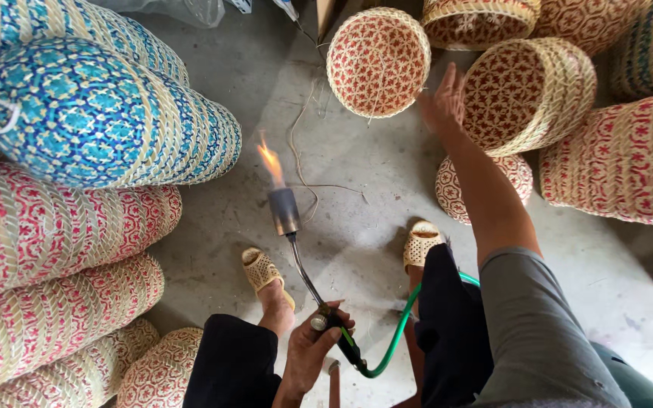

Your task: The person uses a blowtorch to apply heat to the surface of woven baskets. They hold each basket with one hand and move the torch flame over the patterned exterior, then place the treated basket aside and pick up another.

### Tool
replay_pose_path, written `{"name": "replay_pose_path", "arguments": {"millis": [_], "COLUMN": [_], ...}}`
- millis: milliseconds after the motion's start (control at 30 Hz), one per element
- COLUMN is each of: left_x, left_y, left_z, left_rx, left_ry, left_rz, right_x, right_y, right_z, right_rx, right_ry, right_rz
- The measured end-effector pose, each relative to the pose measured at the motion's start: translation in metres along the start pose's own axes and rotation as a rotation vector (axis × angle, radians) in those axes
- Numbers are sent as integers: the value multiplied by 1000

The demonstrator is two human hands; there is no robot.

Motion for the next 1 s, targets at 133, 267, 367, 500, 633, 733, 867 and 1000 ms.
{"name": "replay_pose_path", "arguments": {"millis": [133,267,367,500,633,733,867,1000], "left_x": [-3,-8,-8,-10,-5,-6,-6,-7], "left_y": [-5,-10,-13,-12,-10,-11,-12,-11], "left_z": [-3,-6,-7,-3,-2,-3,-6,-6], "left_rx": [61,93,89,105,82,57,61,57], "left_ry": [-85,-113,-134,-96,-40,-9,21,37], "left_rz": [33,65,100,99,81,59,51,58], "right_x": [-20,-29,-28,0,85,152,194,142], "right_y": [14,30,37,60,88,91,68,-51], "right_z": [7,1,-6,6,29,46,67,109], "right_rx": [-262,-703,-624,-502,-217,-37,49,577], "right_ry": [244,469,331,475,391,240,135,24], "right_rz": [-164,-192,-139,-231,-379,-432,-494,387]}}
Point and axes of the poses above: each hand's wrist, its own x-axis away from the middle knuckle, its own y-axis out of the palm, z = x × y, the point moved 5 cm from there along -x, towards the middle knuckle, and after that the axes turned 2 degrees about x, right-handed, at the moved point
